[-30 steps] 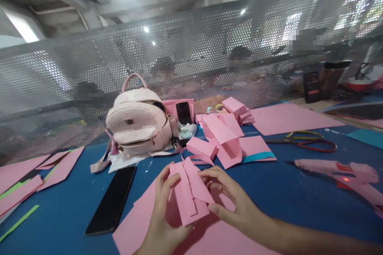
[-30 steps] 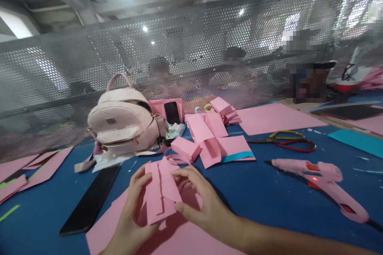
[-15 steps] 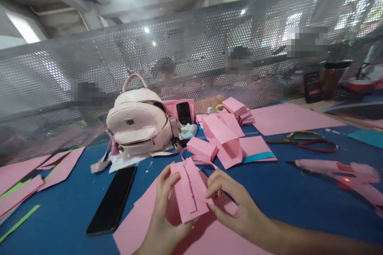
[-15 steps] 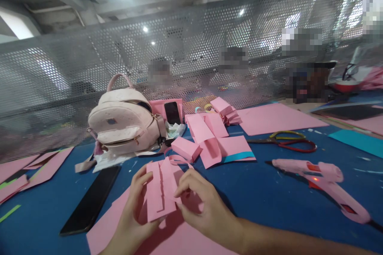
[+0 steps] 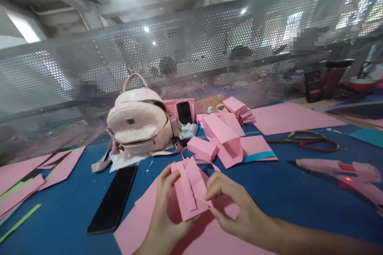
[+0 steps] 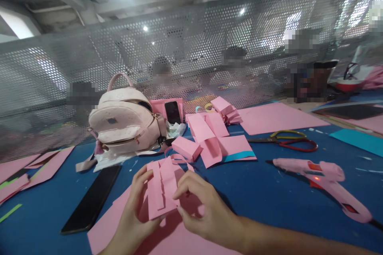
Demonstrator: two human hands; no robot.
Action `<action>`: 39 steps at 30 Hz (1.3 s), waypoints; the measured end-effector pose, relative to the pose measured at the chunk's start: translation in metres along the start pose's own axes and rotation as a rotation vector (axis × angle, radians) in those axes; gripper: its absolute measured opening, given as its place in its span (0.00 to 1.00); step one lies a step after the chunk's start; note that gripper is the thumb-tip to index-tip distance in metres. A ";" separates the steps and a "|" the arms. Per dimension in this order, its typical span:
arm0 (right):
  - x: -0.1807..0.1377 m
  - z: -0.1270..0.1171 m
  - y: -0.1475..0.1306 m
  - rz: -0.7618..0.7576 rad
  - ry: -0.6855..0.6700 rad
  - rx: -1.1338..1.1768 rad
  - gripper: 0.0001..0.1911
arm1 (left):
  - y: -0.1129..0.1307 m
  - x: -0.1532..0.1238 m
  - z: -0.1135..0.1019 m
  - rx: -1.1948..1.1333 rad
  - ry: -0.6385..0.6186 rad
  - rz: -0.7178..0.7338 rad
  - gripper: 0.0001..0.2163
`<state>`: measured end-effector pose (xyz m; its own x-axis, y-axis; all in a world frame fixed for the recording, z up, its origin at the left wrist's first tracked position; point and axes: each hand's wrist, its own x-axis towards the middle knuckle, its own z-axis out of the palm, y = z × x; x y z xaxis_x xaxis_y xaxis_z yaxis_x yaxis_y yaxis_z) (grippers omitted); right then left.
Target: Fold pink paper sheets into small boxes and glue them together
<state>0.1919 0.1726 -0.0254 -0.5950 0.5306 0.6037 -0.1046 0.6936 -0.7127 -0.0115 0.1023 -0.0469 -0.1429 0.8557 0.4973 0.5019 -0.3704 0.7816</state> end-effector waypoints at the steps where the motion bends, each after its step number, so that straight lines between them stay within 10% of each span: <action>1: 0.000 -0.001 -0.002 0.013 -0.014 0.002 0.14 | 0.000 0.000 0.000 0.000 -0.002 -0.001 0.32; 8: 0.002 -0.005 -0.002 0.173 -0.034 0.076 0.07 | -0.003 0.001 -0.001 -0.050 -0.066 0.042 0.34; 16: -0.002 0.000 0.012 0.394 -0.061 0.298 0.32 | 0.009 0.004 -0.004 -0.010 -0.173 0.138 0.34; 39: 0.005 -0.002 0.010 0.495 -0.096 0.642 0.36 | 0.009 0.004 -0.004 -0.015 -0.207 0.162 0.39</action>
<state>0.1895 0.1836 -0.0290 -0.7548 0.6378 0.1531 -0.2310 -0.0401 -0.9721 -0.0107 0.1013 -0.0366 0.1172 0.8398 0.5301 0.4906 -0.5131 0.7043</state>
